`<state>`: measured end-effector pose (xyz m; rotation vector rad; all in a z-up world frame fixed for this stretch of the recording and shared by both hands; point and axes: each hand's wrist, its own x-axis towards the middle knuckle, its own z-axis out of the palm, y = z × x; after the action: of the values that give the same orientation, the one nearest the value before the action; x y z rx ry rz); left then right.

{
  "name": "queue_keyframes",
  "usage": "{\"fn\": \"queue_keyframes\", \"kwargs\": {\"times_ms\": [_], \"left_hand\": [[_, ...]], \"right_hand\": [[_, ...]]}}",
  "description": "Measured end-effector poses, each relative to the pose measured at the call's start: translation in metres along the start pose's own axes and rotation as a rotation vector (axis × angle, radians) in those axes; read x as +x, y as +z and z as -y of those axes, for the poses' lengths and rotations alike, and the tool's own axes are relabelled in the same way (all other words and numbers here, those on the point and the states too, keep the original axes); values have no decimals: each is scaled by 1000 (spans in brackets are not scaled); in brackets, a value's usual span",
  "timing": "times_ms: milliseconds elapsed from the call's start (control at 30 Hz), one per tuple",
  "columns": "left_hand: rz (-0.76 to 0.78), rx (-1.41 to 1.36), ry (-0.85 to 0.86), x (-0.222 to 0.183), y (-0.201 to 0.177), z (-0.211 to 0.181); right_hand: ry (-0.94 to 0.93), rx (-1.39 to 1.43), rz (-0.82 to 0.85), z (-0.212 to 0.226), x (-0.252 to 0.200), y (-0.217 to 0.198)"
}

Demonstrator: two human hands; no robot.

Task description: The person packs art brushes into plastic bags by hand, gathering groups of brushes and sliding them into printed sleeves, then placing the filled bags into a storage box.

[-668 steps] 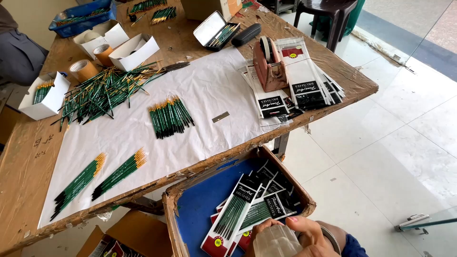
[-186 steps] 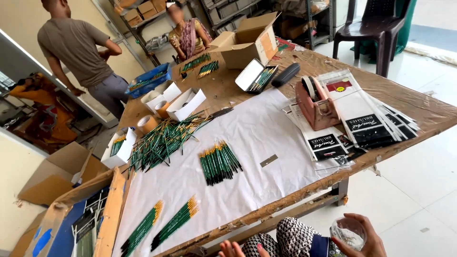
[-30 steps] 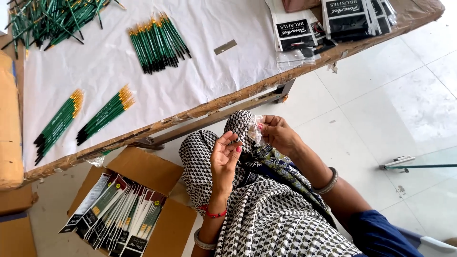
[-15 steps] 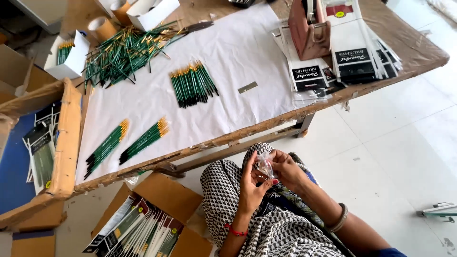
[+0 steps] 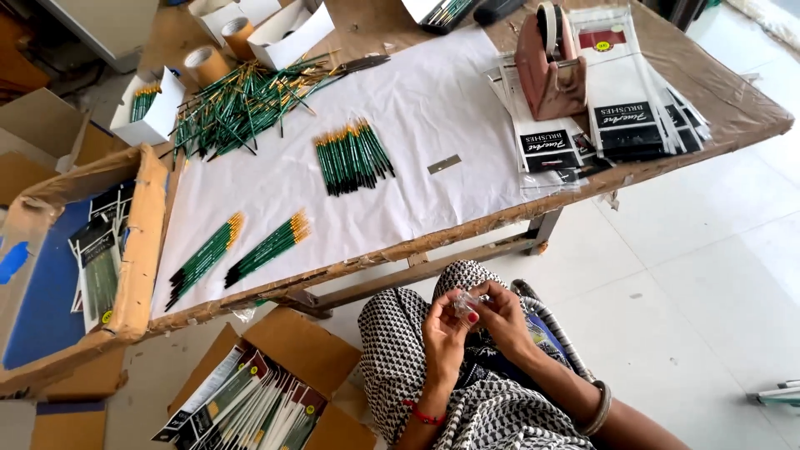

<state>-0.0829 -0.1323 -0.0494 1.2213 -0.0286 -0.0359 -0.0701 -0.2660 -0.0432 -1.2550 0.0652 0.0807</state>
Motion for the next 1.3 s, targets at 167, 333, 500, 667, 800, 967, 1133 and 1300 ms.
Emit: {"fn": "queue_keyframes", "kwargs": {"times_ms": [167,333,500,667,800,967,1133,1300], "left_hand": [[-105,148,17,2,-8,3],[-127,62,-71,7,-19,18],[52,-133,-232,15,-17,-1],[160,-175,-257,13,-11,3],[183,-64,-202,12,-1,11],[197,60,-153,3,22,-8],[214,254,117,-4,33,-6],[178,279,203,1,24,14]], "right_hand": [[-15,-60,130,16,-18,-1],[-89,-79,305,39,-39,4],[-216,-501,227,55,-39,-6],[-267,-681,199,52,-43,-23],[-443,-669,129,34,-38,-38],[-435,-497,20,13,-23,-52],[-201,-46,-12,-3,-14,-64],[-123,97,17,-1,-20,-61]]}}
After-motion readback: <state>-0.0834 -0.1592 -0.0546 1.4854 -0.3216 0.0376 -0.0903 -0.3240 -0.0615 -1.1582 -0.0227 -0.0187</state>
